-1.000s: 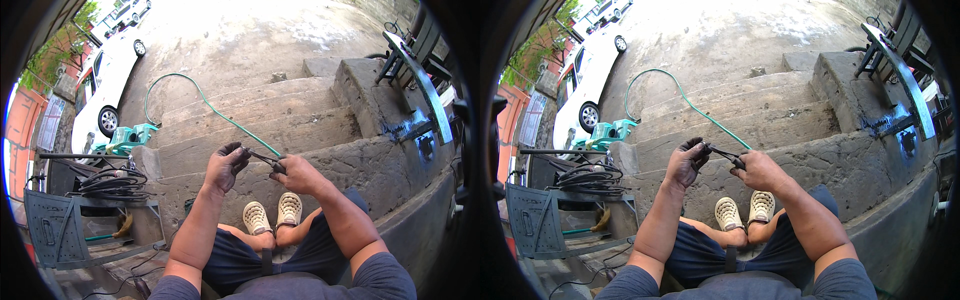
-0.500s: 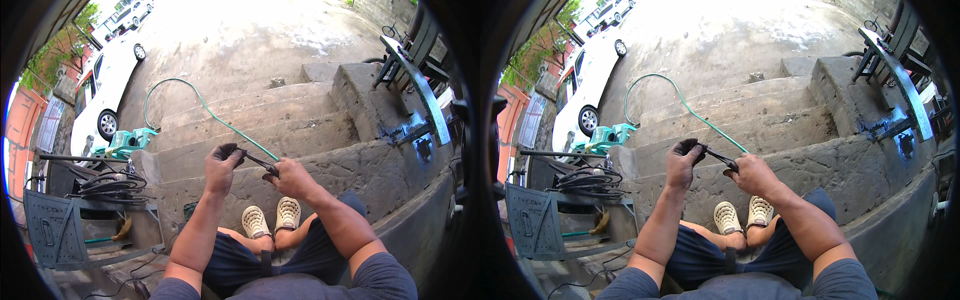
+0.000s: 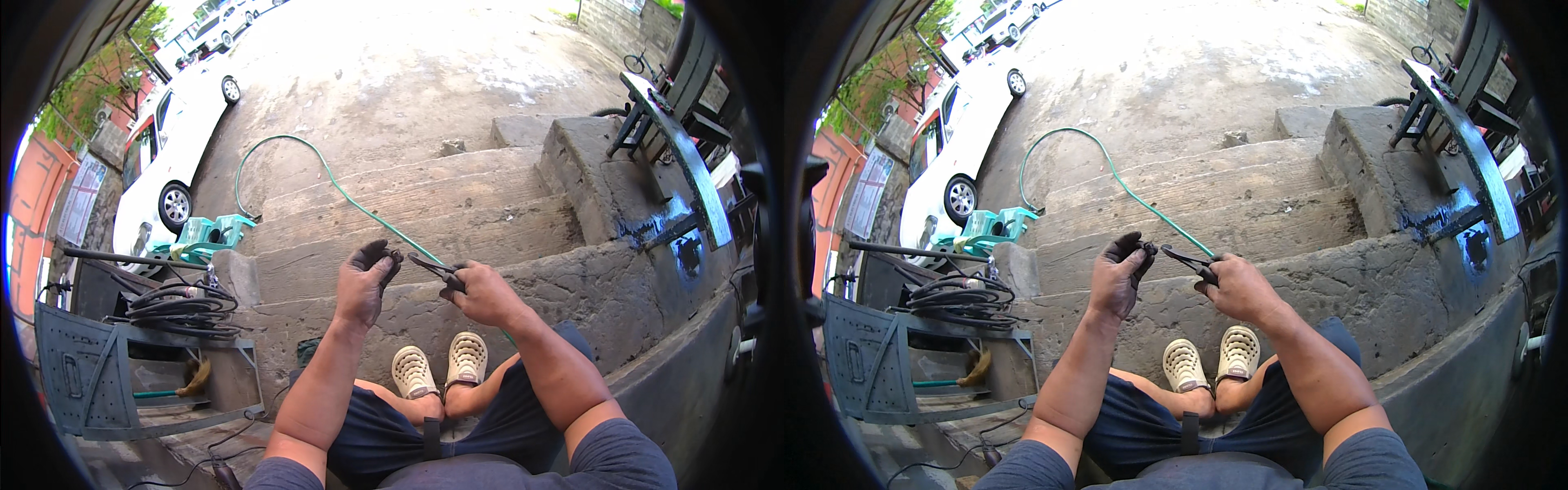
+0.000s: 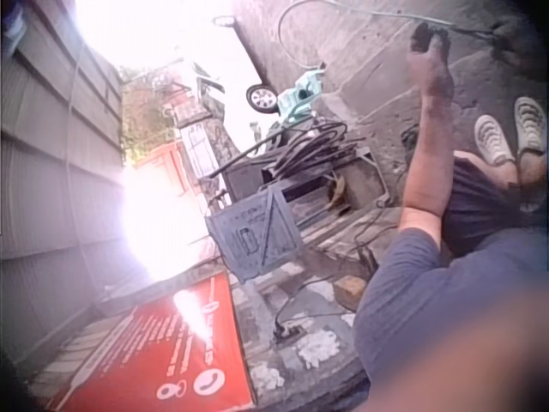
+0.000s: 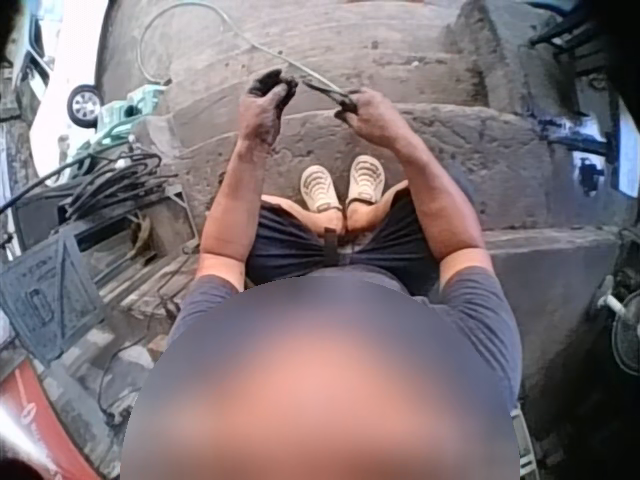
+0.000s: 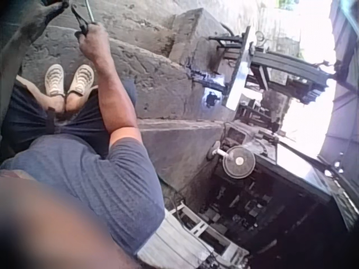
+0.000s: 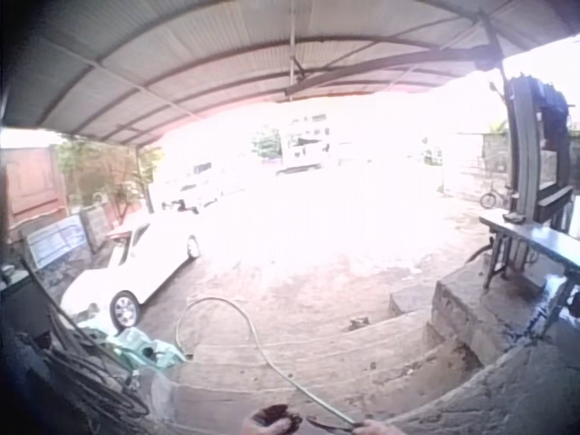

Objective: The person picks up a small metal part and pliers inside a workshop, then moves outside to sit on steps. They use pliers to adjust the part and a rotary tool to grind or polish it. The person continues working on the part while seated.

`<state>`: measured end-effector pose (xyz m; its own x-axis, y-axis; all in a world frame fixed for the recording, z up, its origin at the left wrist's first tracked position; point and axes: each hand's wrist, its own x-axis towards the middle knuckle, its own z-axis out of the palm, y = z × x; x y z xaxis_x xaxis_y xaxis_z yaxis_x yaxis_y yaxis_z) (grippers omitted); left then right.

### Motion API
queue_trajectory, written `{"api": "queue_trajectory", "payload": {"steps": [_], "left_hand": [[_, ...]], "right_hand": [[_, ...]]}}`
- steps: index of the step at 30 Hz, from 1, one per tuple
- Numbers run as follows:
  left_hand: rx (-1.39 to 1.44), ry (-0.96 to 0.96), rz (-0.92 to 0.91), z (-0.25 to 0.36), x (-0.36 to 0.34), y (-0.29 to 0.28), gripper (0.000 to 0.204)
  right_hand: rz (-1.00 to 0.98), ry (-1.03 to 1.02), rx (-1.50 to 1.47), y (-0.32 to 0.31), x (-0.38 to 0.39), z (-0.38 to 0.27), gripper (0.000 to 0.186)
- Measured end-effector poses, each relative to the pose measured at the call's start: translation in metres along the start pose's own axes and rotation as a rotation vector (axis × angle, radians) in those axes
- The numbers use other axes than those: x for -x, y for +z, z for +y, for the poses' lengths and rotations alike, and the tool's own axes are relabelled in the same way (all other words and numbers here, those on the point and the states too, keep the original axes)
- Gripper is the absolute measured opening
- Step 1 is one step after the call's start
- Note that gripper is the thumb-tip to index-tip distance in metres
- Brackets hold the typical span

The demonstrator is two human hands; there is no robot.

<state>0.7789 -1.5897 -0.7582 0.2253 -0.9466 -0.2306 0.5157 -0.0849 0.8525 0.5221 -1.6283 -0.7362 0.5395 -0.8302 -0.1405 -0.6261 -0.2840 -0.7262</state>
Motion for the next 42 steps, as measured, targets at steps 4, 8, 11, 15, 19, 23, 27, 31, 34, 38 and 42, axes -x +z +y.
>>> {"api": "queue_trajectory", "payload": {"steps": [4, 8, 11, 15, 19, 23, 27, 31, 34, 38, 42], "left_hand": [[-0.014, -0.009, 0.039, -0.003, 0.002, 0.003, 0.035], [-0.1, 0.027, 0.02, -0.005, 0.003, 0.006, 0.035], [-0.13, 0.012, 0.003, -0.006, 0.008, 0.013, 0.034], [-0.274, 0.026, -0.067, -0.016, 0.02, 0.027, 0.029], [-0.276, 0.061, -0.112, -0.028, 0.03, 0.033, 0.025], [-0.185, 0.021, -0.114, -0.028, 0.032, 0.032, 0.025], [-0.407, 0.183, -0.021, -0.032, 0.038, 0.043, 0.018], [-0.655, 0.338, 0.069, -0.038, 0.048, 0.054, 0.011], [-0.803, 0.43, 0.121, -0.036, 0.046, 0.053, 0.01], [-0.642, 0.32, 0.14, -0.034, 0.033, 0.049, 0.015], [0.023, -0.051, 0.072, -0.029, 0.029, 0.041, 0.023]], "right_hand": [[-0.024, 0.043, -0.018, -0.003, 0.001, -0.003, 0.03], [-0.046, 0.153, -0.149, -0.004, 0.001, -0.005, 0.032], [0.036, 0.175, -0.369, 0.005, -0.002, -0.006, 0.033], [0.182, 0.033, -0.611, 0.019, -0.008, -0.002, 0.034], [0.148, -0.004, -0.741, 0.022, -0.007, 0.002, 0.031], [0.02, 0.162, -1.037, 0.019, -0.004, 0.003, 0.026], [0.092, 0.152, -0.915, 0.024, -0.006, 0.005, 0.02], [0.285, -0.024, -0.601, 0.032, -0.006, 0.009, 0.016], [0.294, -0.071, -0.612, 0.035, -0.003, 0.008, 0.014], [0.229, 0.009, -0.587, 0.031, -0.003, 0.005, 0.013], [0.264, 0.134, -0.54, 0.02, -0.004, 0.007, 0.017]]}}
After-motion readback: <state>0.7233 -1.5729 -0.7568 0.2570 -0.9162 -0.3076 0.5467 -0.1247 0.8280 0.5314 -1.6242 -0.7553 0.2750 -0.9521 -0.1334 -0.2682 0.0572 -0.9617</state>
